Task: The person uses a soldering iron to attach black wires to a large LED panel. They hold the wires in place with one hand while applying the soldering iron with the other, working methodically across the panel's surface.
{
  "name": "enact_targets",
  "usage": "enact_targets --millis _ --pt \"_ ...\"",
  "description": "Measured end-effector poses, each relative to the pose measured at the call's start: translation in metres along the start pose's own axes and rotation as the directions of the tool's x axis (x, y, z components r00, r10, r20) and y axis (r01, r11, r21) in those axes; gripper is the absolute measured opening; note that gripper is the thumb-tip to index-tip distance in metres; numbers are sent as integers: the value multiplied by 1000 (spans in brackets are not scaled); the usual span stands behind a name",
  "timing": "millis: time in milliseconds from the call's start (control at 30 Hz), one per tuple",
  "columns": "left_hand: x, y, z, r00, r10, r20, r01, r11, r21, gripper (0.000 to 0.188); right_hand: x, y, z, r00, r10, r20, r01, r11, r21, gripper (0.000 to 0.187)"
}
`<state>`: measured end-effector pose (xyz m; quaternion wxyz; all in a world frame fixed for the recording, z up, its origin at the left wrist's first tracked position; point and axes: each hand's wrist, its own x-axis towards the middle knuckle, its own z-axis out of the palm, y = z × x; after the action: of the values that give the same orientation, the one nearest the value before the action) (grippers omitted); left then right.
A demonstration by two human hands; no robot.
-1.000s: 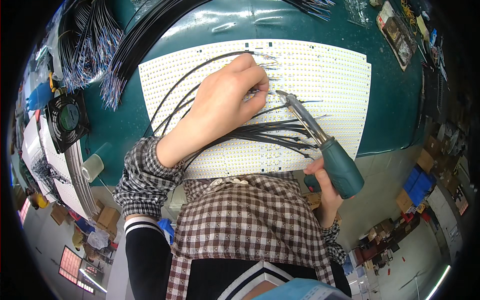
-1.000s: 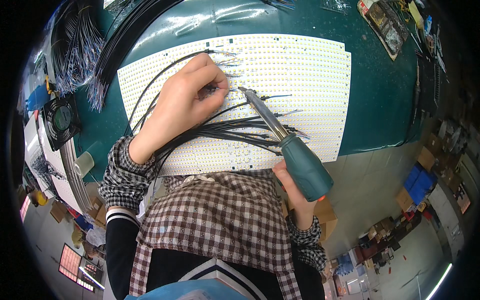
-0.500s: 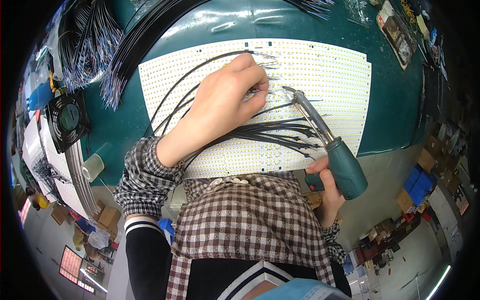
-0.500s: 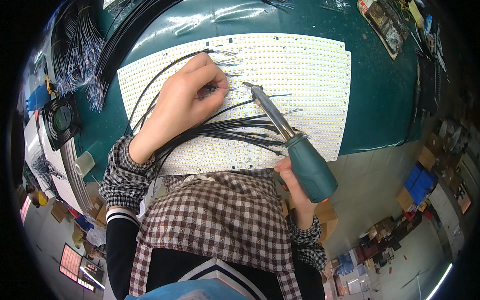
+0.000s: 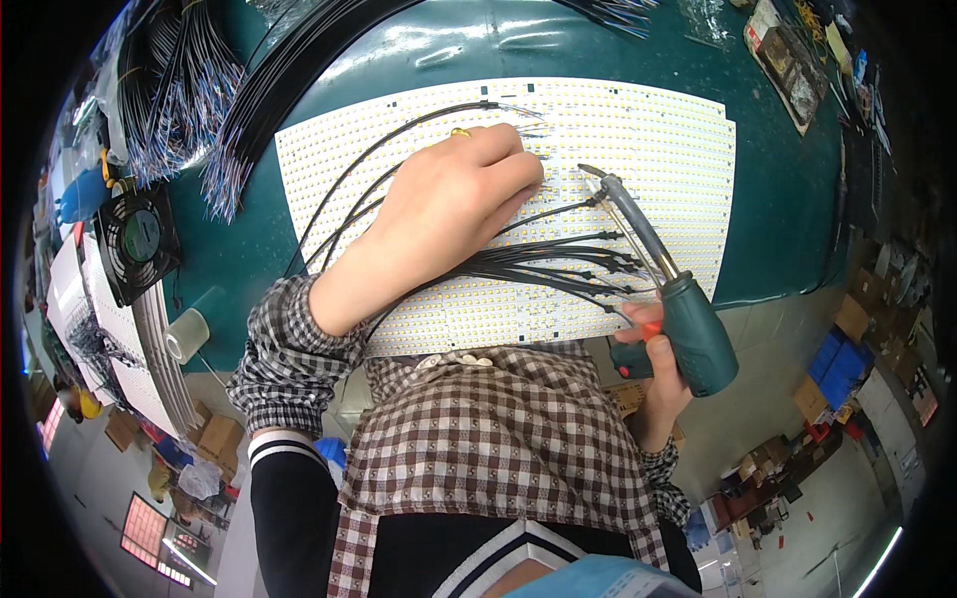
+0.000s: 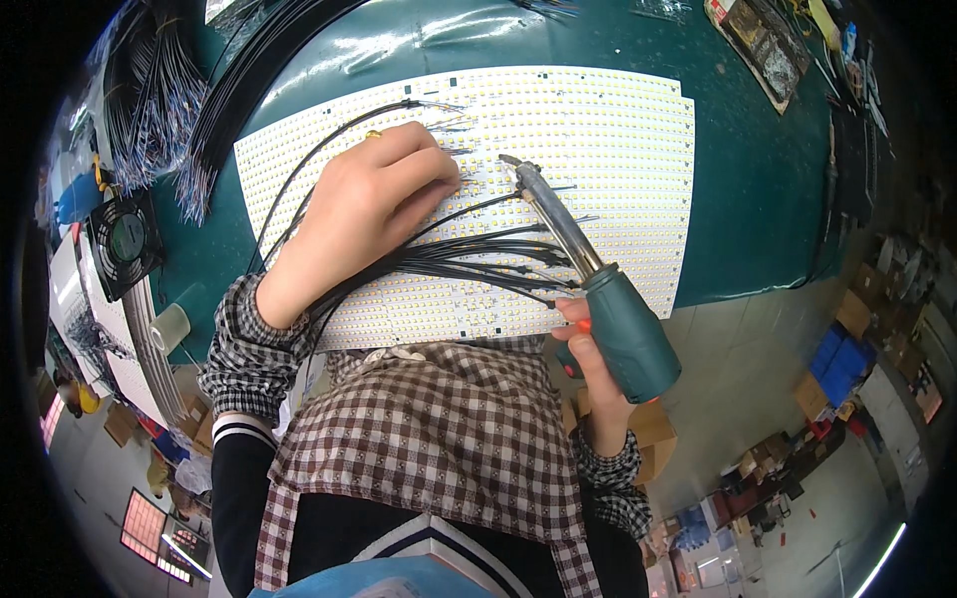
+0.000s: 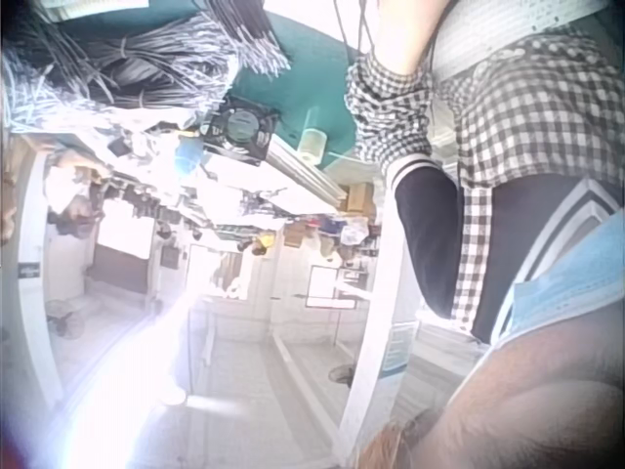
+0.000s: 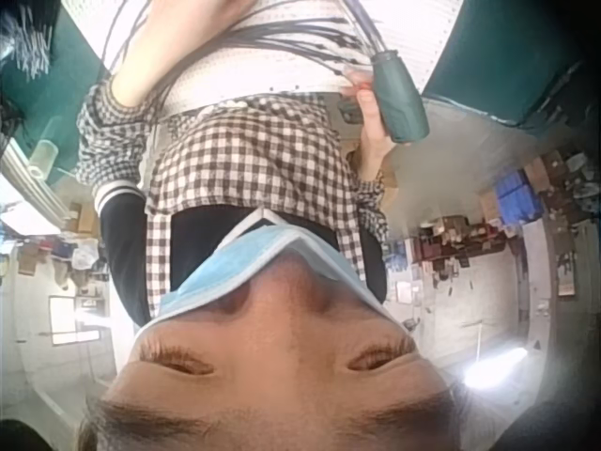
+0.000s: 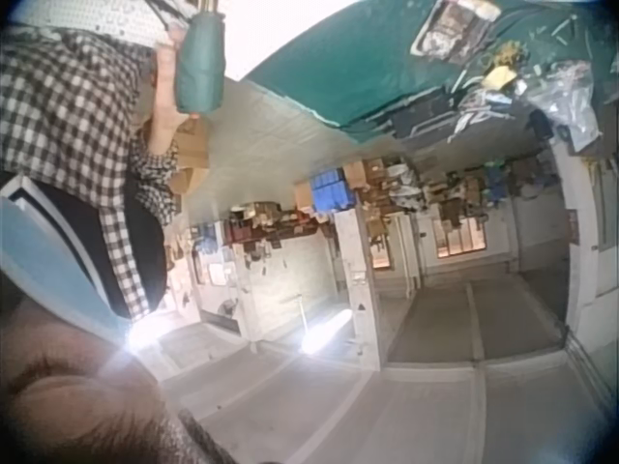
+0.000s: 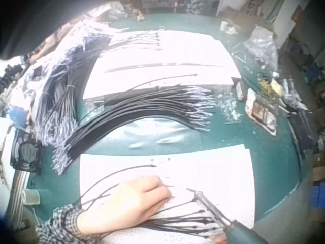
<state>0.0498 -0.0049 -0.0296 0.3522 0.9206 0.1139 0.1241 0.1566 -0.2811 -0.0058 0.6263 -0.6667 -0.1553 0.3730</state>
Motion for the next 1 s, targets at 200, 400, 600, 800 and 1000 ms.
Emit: enact_targets --millis 200,400,600,800,1000 --pt "-1 4 11 971 -223 -89 205 963 -176 9 2 5 0 1000 -19 -19 20 999 35 34" --pt "1 6 19 938 -325 -122 302 937 -177 9 -1 7 -1 999 -41 -34 42 999 16 35" --pt "3 8 17 908 -408 -95 375 892 -254 9 -1 7 -1 999 -34 -24 34 999 16 33" --pt "1 5 24 928 -335 -162 314 939 -141 10 -2 6 0 999 -30 -18 31 999 16 32" --pt "0 6 25 928 -327 -177 307 943 -128 11 -3 6 0 1000 -10 9 10 1000 7 32"
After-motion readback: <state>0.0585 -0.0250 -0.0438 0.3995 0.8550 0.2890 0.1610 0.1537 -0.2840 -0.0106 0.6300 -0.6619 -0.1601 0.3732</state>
